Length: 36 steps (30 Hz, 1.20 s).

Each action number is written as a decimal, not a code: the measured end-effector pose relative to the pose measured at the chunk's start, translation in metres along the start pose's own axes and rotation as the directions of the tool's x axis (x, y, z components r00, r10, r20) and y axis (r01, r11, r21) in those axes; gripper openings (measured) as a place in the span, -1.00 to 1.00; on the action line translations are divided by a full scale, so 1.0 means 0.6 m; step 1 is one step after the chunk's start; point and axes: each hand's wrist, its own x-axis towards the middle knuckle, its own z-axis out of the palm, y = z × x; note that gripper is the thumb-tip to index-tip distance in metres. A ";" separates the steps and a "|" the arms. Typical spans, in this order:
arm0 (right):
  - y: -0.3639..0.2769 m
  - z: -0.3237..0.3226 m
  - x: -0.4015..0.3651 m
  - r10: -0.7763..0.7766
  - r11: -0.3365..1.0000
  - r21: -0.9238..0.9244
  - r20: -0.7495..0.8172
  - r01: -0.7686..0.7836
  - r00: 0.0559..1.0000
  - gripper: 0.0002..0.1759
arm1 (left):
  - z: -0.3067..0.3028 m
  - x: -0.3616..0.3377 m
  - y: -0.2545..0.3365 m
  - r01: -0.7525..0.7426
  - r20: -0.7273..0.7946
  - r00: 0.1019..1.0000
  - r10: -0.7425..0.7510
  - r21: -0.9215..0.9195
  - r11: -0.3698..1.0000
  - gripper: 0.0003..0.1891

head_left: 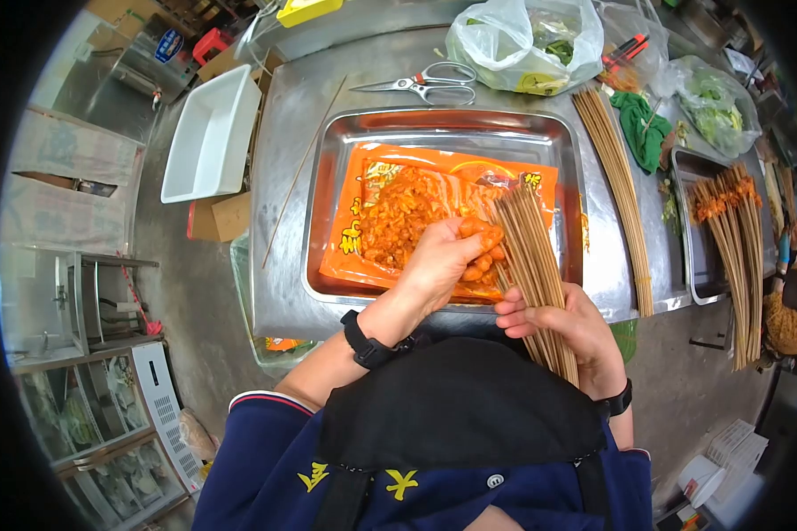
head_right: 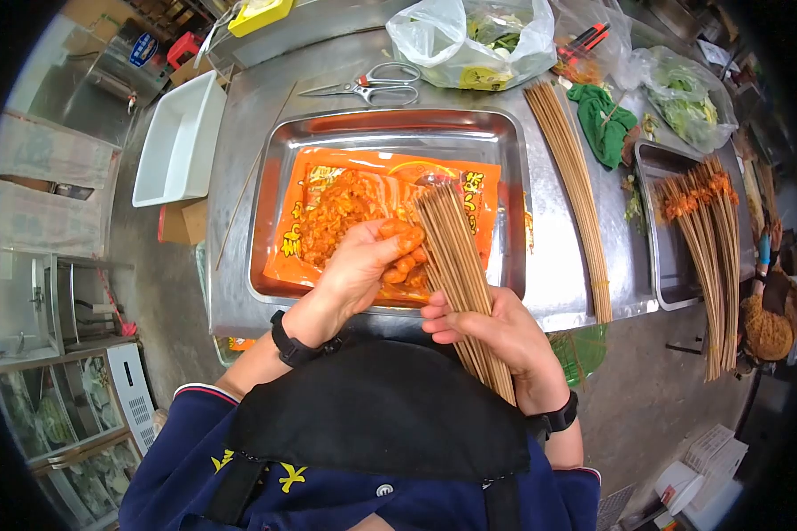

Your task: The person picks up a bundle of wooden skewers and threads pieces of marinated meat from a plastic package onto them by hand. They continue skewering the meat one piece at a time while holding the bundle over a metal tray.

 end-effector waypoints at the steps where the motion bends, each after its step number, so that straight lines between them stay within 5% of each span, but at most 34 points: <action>1: -0.001 -0.001 0.002 0.000 1.000 -0.002 0.002 0.000 1.000 -0.69 | 0.001 0.000 0.001 -0.002 -0.002 1.000 0.002 0.000 1.000 -0.85; 13: 0.001 -0.008 0.004 0.024 0.999 0.021 0.016 -0.025 1.000 -0.65 | 0.014 0.001 -0.003 0.046 0.005 0.999 -0.046 0.027 0.999 -0.85; 18: 0.003 -0.005 -0.009 -0.034 0.998 -0.049 -0.174 0.026 0.984 -0.83 | 0.017 -0.006 -0.004 -0.024 -0.027 0.999 0.028 0.130 0.991 -0.84; 24: 0.008 -0.004 -0.013 0.010 0.989 -0.140 -0.209 -0.040 0.978 -0.87 | 0.005 -0.004 -0.013 -0.067 -0.100 0.991 0.091 0.222 0.973 -0.82; 27: 0.010 -0.026 -0.020 -0.042 0.997 -0.068 -0.259 0.025 0.965 -0.87 | -0.062 -0.001 0.021 -0.282 -0.162 0.899 0.407 0.496 0.821 -0.81; 31: 0.011 -0.030 -0.022 -0.040 0.999 -0.041 -0.266 0.030 0.963 -0.86 | -0.095 -0.010 0.039 -0.172 -0.163 0.896 0.414 0.731 0.661 -0.87; 33: 0.009 -0.027 -0.020 -0.041 0.999 -0.038 -0.253 0.032 0.966 -0.86 | -0.073 -0.018 0.036 -0.034 -0.046 0.929 0.367 0.978 0.206 -0.89; 34: 0.009 -0.027 -0.020 -0.038 0.999 -0.037 -0.244 0.030 0.969 -0.86 | -0.066 -0.018 0.030 -0.036 -0.043 0.930 0.366 0.978 0.205 -0.89; 36: 0.011 -0.031 -0.022 -0.040 0.999 -0.036 -0.247 0.032 0.968 -0.86 | -0.050 -0.016 0.015 -0.258 0.266 0.874 0.408 0.963 -0.075 -0.85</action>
